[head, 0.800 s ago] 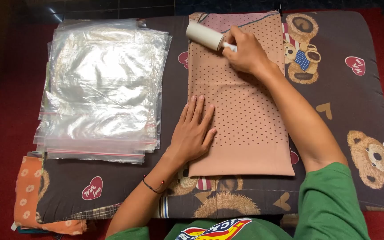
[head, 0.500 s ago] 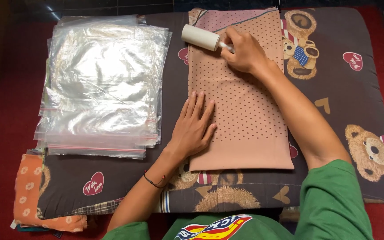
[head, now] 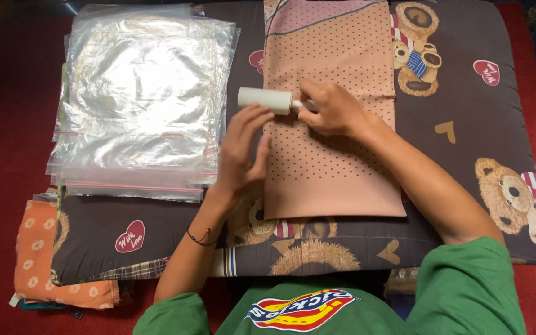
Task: Using a lint roller to clean a piece of fabric and folding it for packaging.
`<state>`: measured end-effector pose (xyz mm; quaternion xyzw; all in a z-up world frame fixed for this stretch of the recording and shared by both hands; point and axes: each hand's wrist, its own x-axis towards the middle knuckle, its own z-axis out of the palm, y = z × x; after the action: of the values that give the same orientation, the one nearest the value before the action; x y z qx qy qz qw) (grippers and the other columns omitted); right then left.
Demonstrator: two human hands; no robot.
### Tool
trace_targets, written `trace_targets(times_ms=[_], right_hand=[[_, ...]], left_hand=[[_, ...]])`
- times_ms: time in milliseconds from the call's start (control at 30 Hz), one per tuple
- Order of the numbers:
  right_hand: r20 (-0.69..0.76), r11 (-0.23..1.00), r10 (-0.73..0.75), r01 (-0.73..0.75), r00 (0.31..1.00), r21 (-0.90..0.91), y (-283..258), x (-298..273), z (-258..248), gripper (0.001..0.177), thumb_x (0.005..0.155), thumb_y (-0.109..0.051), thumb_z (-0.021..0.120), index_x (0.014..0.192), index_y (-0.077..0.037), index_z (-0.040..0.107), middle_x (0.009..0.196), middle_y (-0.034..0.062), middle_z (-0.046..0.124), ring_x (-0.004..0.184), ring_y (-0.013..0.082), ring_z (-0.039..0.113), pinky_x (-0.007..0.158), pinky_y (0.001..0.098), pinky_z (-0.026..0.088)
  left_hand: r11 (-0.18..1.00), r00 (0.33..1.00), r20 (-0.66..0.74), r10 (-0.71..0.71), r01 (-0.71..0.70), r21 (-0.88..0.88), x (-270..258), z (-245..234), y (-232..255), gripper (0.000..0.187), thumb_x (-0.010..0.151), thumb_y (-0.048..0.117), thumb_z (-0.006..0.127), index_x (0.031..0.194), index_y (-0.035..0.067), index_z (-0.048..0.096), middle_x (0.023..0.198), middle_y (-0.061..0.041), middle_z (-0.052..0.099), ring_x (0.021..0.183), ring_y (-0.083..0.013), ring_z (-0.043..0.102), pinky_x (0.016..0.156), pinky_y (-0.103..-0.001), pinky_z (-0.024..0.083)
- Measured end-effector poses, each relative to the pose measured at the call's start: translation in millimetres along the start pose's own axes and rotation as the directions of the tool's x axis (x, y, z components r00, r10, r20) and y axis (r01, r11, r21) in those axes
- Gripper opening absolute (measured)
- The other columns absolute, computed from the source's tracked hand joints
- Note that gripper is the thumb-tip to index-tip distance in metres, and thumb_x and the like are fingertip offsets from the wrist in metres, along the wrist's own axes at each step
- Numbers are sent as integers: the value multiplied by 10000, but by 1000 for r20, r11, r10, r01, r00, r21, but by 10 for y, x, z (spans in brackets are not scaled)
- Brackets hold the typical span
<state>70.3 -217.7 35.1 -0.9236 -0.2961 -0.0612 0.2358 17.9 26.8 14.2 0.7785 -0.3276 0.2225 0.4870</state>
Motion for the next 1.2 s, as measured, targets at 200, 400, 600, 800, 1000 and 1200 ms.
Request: trace_targets(times_ms=[200, 400, 600, 800, 1000, 1200], right_hand=[[118, 996, 8, -19, 993, 92, -182, -486, 254, 217, 918, -254, 676, 981, -74, 572, 829, 208, 718, 773, 417, 731, 655, 504, 596], [172, 994, -14, -5, 985, 111, -753, -993, 251, 220, 871, -255, 661, 999, -91, 589, 806, 171, 706, 751, 402, 727, 590, 512, 589], [178, 997, -51, 40, 983, 65, -1274, -1550, 259, 201, 914, -290, 633, 992, -108, 597, 746, 108, 663, 675, 345, 720, 530, 461, 583], [193, 843, 380, -424, 905, 332, -1779, -2157, 76, 121, 907, -275, 655, 967, -173, 633, 721, 18, 640, 706, 275, 746, 559, 362, 585], [281, 445, 775, -805, 566, 392, -2097, -2263, 21, 129, 971, -234, 595, 1023, -124, 555, 846, 47, 666, 629, 164, 563, 576, 363, 444], [96, 484, 840, -816, 534, 316, -2035, -2328, 161, 124, 970, -177, 597, 1019, -92, 522, 836, 124, 669, 624, 229, 576, 528, 428, 423]], left_hand=[[967, 988, 4, -152, 150, -204, 213, -409, 397, 335, 1084, 135, 416, 1359, 74, 597, 1290, -119, 623, 1317, -344, 571, 1152, -485, 419], [857, 925, 194, -327, 376, -351, 144, -348, 262, 388, 1118, 246, 392, 1424, 108, 586, 1386, -134, 631, 1370, -343, 546, 1170, -506, 395], [963, 907, 337, -253, 268, 2, 20, -76, 249, 433, 1085, 245, 492, 1485, 82, 520, 1520, -217, 507, 1460, -419, 412, 1239, -548, 280], [974, 908, 400, -124, 35, 223, -116, 106, 137, 491, 1059, 214, 520, 1521, 52, 477, 1574, -242, 428, 1491, -441, 342, 1234, -563, 250], [913, 837, 535, -115, -123, 389, -209, 182, 83, 557, 1123, 303, 365, 1594, 10, 314, 1665, -245, 240, 1562, -424, 178, 1263, -546, 227], [860, 817, 560, -135, -184, 476, -234, 207, 103, 585, 1106, 341, 374, 1599, 30, 329, 1672, -263, 190, 1561, -434, 147, 1269, -537, 187]])
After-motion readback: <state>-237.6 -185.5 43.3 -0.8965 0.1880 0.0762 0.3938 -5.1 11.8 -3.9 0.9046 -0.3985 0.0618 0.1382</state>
